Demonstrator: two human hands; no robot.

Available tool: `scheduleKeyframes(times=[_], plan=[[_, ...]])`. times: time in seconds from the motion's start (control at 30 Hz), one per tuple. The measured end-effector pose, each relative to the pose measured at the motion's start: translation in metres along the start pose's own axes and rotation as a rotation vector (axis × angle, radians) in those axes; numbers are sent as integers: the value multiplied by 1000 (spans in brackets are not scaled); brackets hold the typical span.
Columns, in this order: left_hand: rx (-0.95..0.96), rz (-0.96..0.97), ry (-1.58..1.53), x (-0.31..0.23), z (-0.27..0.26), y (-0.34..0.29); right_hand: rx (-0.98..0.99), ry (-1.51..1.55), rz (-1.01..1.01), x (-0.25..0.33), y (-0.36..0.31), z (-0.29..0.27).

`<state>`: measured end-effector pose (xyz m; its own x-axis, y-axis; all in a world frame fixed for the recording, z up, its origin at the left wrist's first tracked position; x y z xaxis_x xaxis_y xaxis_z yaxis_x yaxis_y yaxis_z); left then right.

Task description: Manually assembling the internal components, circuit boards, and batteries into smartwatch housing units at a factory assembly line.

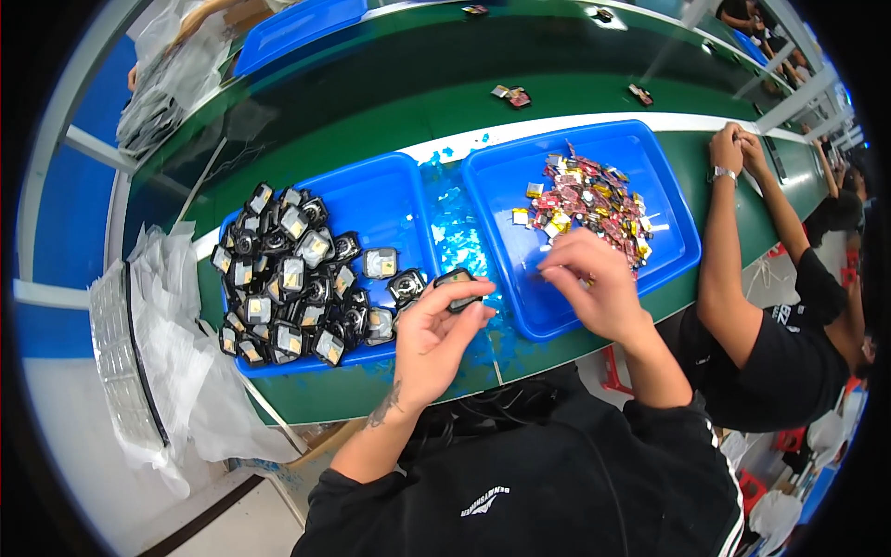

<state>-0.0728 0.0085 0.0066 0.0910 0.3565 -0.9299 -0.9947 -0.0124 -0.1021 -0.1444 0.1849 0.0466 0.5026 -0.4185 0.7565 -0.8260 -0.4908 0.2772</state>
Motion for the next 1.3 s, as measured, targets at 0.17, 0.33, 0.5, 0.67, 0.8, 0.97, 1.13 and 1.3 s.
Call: scheduleKeyframes(times=[0.17, 0.33, 0.5, 0.67, 0.8, 0.97, 1.13, 1.3], plan=[[65, 190, 409, -27, 30, 15, -73, 710, 163, 6, -3, 5], [147, 142, 239, -24, 36, 20, -126, 770, 202, 11, -6, 17], [73, 185, 304, -21, 29, 17, -136, 721, 240, 14, -5, 22], [45, 202, 378, -21, 22, 12, 23, 205, 89, 31, 4, 10], [71, 173, 444, -20, 20, 11, 82, 9, -54, 47, 11, 9], [73, 102, 408, -15, 12, 13, -43, -234, -268, 65, 12, 17], [-42, 23, 90, 0, -5, 9, -214, -230, -387, 75, -3, 19], [-25, -53, 62, 5, -18, 6, 80, -436, 34, 28, 26, 43]])
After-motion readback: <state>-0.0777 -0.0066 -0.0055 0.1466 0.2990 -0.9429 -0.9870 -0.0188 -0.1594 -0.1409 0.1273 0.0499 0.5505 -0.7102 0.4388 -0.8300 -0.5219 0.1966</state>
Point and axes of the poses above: each hand's wrist, its own y-axis towards the middle knuckle, its own z-axis out of the palm, x = y × z, the point moved 8 cm from there along y, towards the middle knuckle, and after that the axes turned 6 degrees about -y, right-handed, at the moved point
